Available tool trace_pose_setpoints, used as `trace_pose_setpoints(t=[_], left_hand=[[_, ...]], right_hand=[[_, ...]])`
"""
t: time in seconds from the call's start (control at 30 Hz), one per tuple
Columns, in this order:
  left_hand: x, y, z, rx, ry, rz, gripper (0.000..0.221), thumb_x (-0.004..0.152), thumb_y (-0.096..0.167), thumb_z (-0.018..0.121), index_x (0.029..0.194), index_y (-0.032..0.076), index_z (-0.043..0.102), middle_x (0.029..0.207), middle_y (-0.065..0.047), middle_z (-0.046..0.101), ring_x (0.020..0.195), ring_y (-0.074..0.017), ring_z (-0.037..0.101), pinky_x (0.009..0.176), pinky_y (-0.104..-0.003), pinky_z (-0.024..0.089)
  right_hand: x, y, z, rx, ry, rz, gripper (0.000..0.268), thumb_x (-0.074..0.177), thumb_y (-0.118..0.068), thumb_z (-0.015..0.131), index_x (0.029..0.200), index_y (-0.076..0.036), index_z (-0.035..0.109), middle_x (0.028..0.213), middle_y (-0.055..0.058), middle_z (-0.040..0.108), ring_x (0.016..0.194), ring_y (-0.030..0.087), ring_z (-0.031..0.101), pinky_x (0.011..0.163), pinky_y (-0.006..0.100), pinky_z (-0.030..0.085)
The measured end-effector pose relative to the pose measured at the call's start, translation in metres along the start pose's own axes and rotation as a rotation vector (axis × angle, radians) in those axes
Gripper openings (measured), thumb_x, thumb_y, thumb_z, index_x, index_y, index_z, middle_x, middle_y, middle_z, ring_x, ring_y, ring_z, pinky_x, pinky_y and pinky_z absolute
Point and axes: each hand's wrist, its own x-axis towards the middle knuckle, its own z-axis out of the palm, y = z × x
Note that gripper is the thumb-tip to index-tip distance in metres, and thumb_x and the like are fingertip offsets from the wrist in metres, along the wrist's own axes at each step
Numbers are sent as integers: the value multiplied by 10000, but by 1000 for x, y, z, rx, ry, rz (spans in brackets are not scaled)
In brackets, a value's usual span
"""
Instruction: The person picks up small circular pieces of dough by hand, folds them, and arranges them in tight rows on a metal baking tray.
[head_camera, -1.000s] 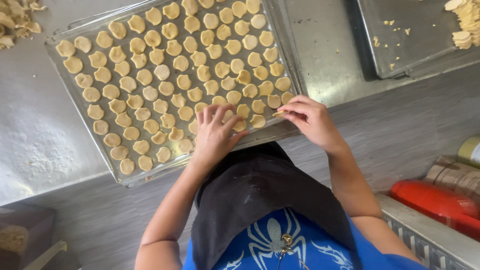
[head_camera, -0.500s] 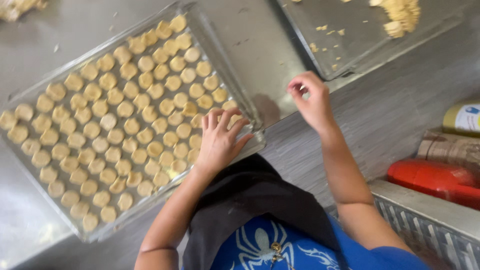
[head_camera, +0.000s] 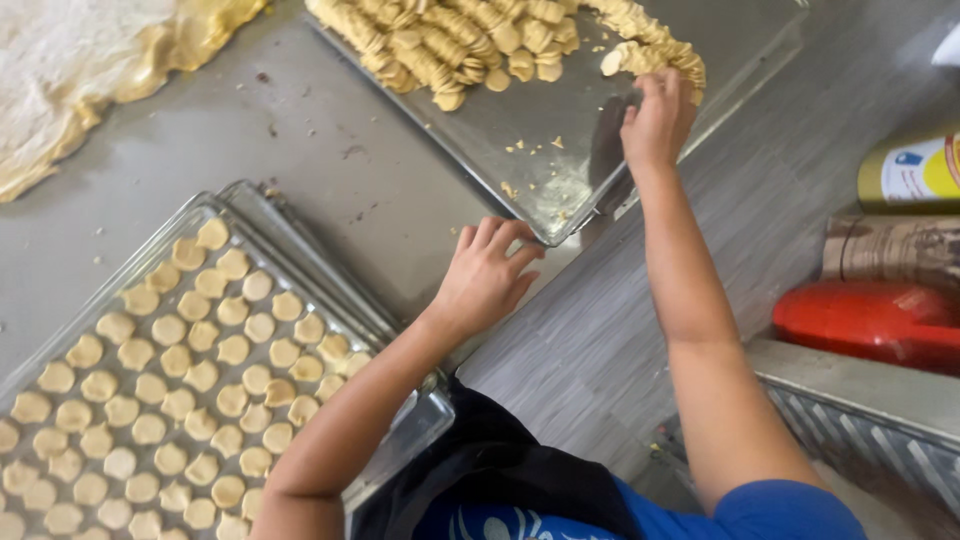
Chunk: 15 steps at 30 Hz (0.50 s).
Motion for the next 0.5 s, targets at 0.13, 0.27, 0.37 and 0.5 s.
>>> trace_pose_setpoints(t=[0.13, 0.27, 0.37, 0.5], left_hand=[[33, 4, 25, -90, -49, 14, 271, 865, 208, 768, 1121, 153, 699, 1260, -67, 583, 1211, -274, 518, 975, -445, 428], [31, 7, 37, -147, -104, -20, 274, 845, 203, 765, 1107, 160, 697, 1264, -59, 590, 1206, -273, 533, 986, -441, 444], [26, -2, 21, -113, -82, -32, 270, 845, 199, 764, 1102, 155, 694, 1272, -77, 588, 1206, -280, 535, 969, -437, 442], [-13, -15, -18, -87, -3, -132, 278, 887, 170, 753, 1156, 139, 691, 1259, -97, 583, 1152, -301, 552, 951, -445, 448]], right_hand=[[2, 34, -13, -62, -226, 56, 470, 758, 78, 784, 1200, -68, 711, 1335, 103, 528, 1275, 354, 455, 1014, 467, 455], [-13, 49, -22, 33, -256, -120, 595, 734, 161, 740, 1297, -26, 700, 1434, 135, 506, 1329, 357, 450, 1127, 431, 459], [-9, 60, -19, -81, -276, -204, 551, 779, 198, 706, 1270, -52, 726, 1439, 96, 549, 1350, 295, 511, 1125, 402, 485], [-8, 75, -29, 233, -249, -346, 375, 913, 198, 679, 1212, -23, 719, 1291, 149, 658, 1136, 313, 675, 962, 374, 562]])
